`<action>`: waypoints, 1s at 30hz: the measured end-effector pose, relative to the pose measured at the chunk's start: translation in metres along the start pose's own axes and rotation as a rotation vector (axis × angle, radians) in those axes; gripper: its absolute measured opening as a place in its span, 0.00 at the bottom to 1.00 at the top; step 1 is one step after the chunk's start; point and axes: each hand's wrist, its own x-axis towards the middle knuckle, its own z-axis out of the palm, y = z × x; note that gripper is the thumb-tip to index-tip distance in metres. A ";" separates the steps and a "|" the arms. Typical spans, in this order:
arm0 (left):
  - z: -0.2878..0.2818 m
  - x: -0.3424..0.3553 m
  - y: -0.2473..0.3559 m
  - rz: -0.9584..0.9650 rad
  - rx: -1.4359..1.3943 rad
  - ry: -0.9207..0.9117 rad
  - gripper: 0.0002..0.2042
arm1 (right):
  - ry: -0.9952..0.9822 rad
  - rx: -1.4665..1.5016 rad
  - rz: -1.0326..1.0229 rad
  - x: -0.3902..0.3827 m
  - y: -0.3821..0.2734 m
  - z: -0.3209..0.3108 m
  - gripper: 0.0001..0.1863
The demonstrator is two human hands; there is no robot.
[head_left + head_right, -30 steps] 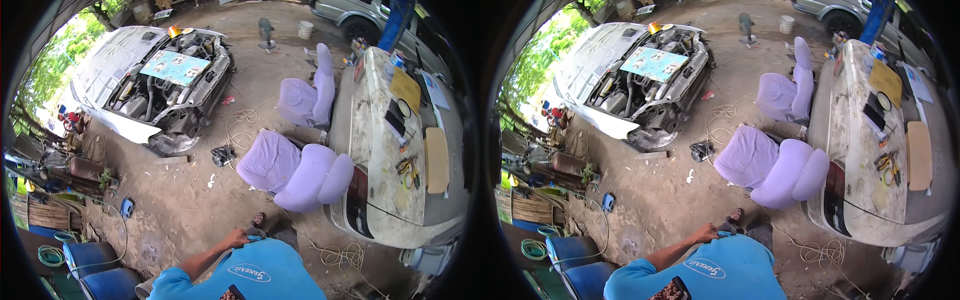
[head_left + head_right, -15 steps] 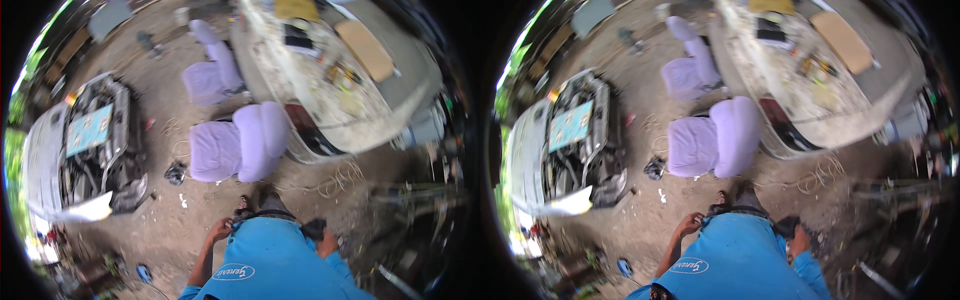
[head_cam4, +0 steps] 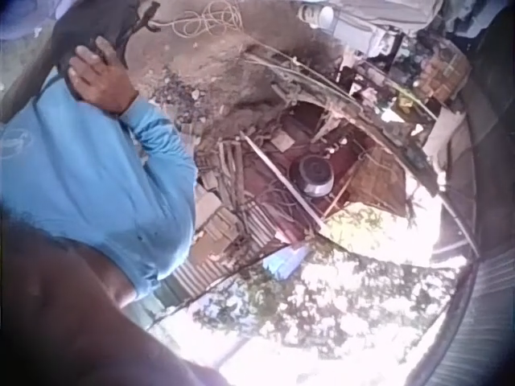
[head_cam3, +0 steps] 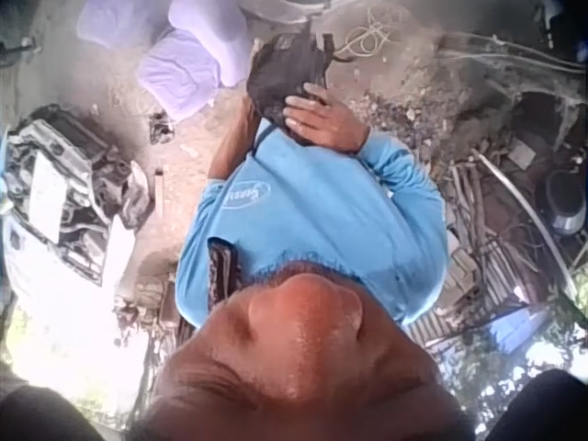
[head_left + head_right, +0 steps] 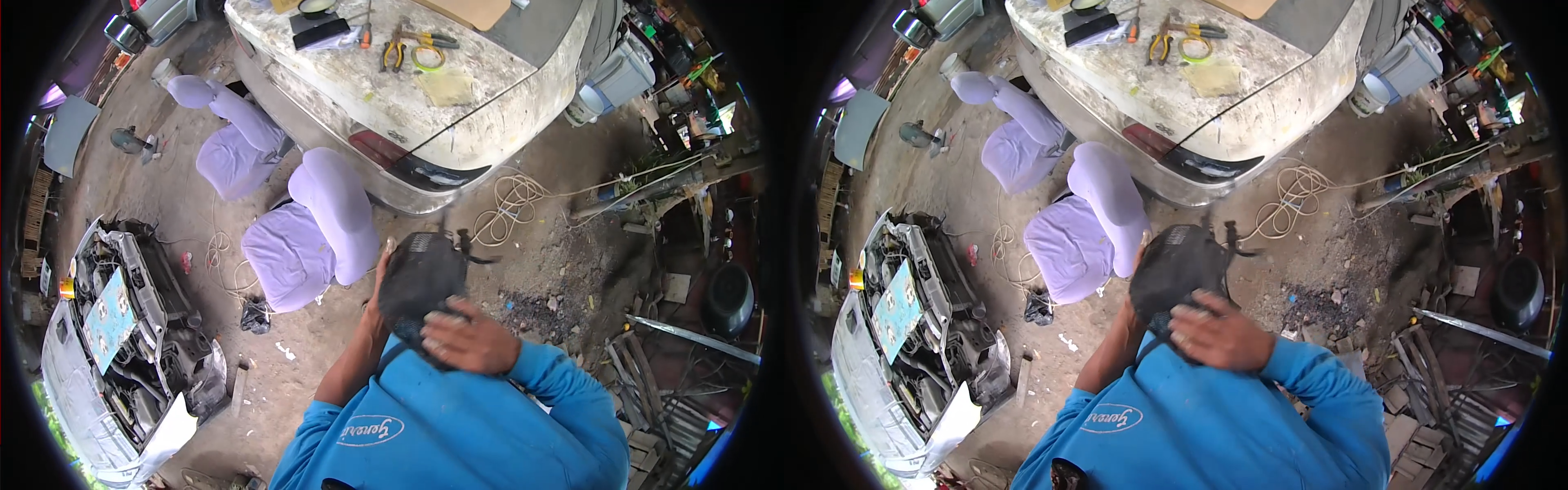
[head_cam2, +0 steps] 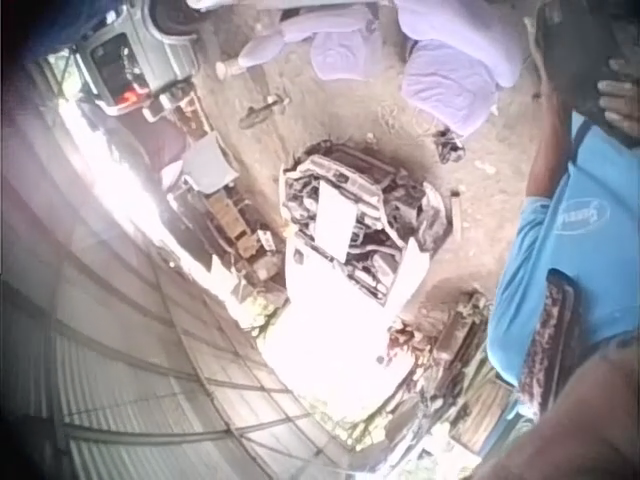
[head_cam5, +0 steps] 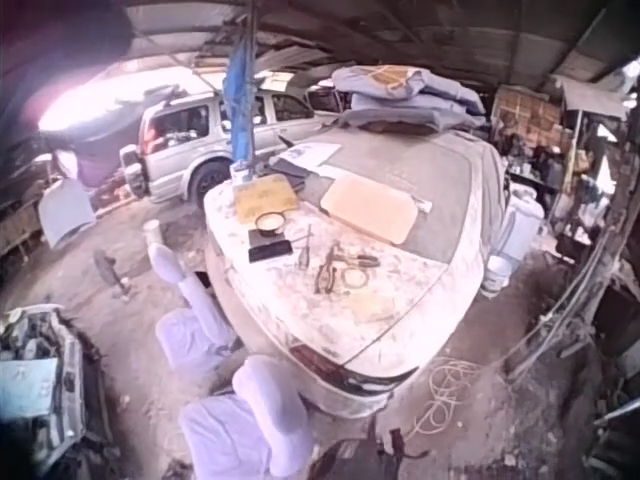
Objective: Sanding the body filler on a car fender using sanding blocks and sandpaper.
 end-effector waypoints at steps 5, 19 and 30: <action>0.041 0.026 -0.011 0.202 0.087 0.181 0.33 | 0.116 0.265 0.017 -0.017 0.048 -0.020 0.17; 0.094 0.163 -0.027 0.263 0.390 0.256 0.36 | 0.235 1.334 0.786 -0.039 0.276 -0.042 0.26; 0.119 0.291 0.076 0.221 0.685 0.284 0.28 | 0.534 1.031 0.996 0.016 0.378 -0.063 0.13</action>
